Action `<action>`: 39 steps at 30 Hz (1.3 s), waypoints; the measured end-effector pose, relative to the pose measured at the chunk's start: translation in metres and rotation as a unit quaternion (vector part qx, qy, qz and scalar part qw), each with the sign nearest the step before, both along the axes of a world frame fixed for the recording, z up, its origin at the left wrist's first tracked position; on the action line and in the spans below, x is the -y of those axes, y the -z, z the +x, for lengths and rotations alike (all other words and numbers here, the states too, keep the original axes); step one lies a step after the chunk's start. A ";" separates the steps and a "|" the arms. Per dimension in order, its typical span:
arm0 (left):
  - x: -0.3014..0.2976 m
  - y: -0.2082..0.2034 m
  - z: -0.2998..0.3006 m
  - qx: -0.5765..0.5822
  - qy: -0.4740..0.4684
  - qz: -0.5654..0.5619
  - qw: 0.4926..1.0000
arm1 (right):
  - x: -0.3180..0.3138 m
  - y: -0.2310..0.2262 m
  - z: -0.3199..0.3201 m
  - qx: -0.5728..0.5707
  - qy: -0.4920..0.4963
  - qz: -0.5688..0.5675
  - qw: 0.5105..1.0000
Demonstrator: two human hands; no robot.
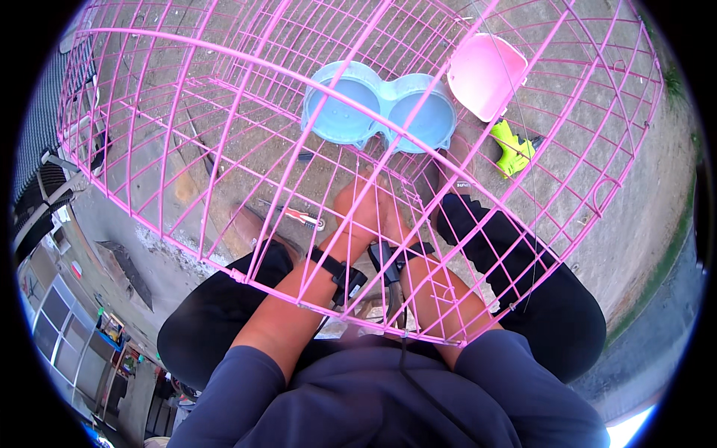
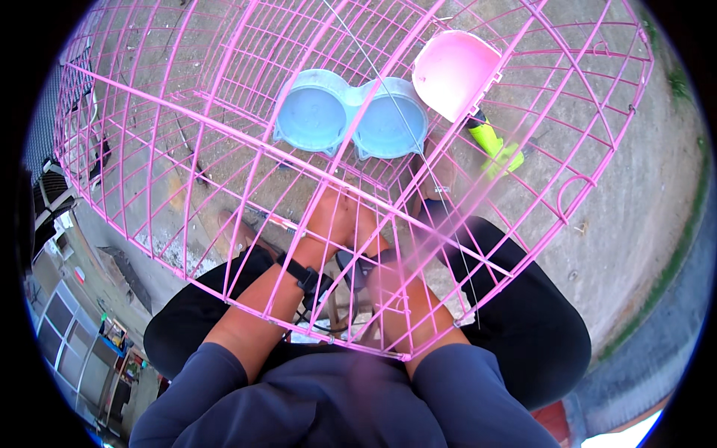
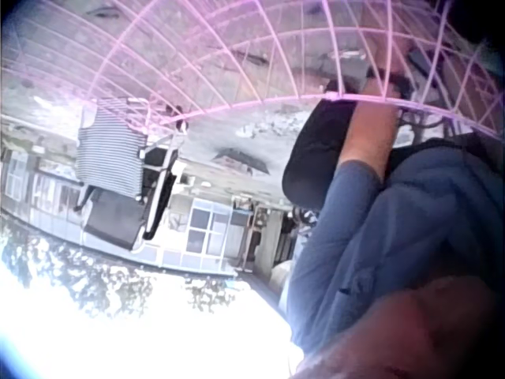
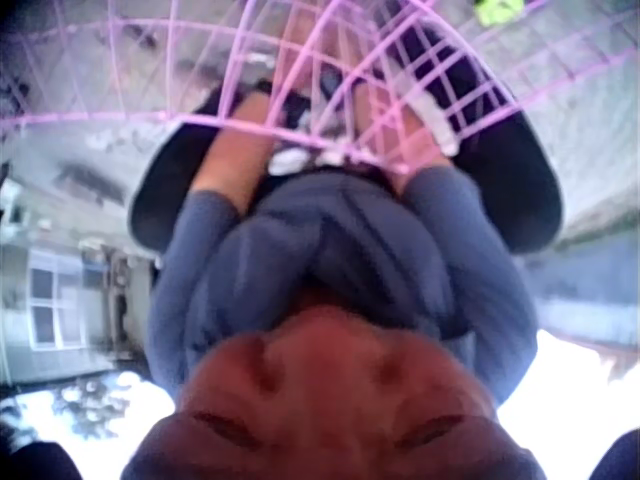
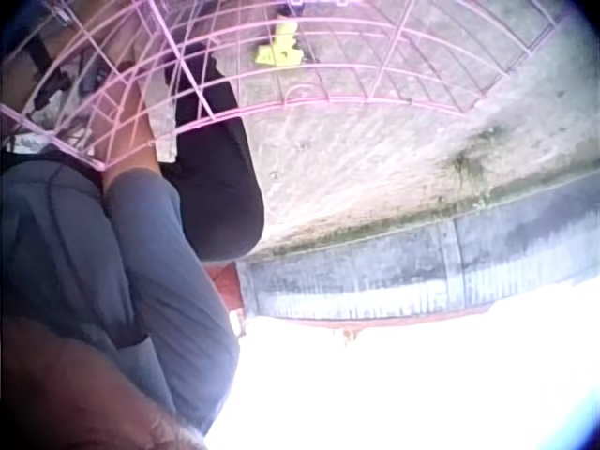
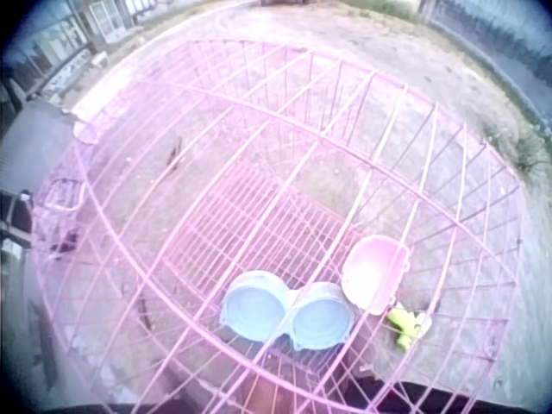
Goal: The person manipulates a pink wire pet cage by hand, using a wire or fastener to secure parts of the metal mesh while seated outdoors.
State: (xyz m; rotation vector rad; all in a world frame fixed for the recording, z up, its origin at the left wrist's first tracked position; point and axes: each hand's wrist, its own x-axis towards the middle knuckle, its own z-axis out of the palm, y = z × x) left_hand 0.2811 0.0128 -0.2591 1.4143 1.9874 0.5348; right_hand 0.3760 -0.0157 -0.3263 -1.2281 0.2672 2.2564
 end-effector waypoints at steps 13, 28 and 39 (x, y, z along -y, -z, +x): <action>-0.010 0.001 -0.037 0.416 -0.217 -0.276 0.839 | -0.037 -0.052 -0.021 0.258 -0.036 0.088 0.961; -0.001 0.015 -0.027 0.362 -0.222 -0.215 0.880 | -0.029 -0.035 -0.013 0.150 0.007 0.023 0.988; -0.007 -0.004 -0.004 0.085 -0.030 -0.049 0.995 | -0.014 -0.018 -0.010 -0.085 0.110 -0.111 0.984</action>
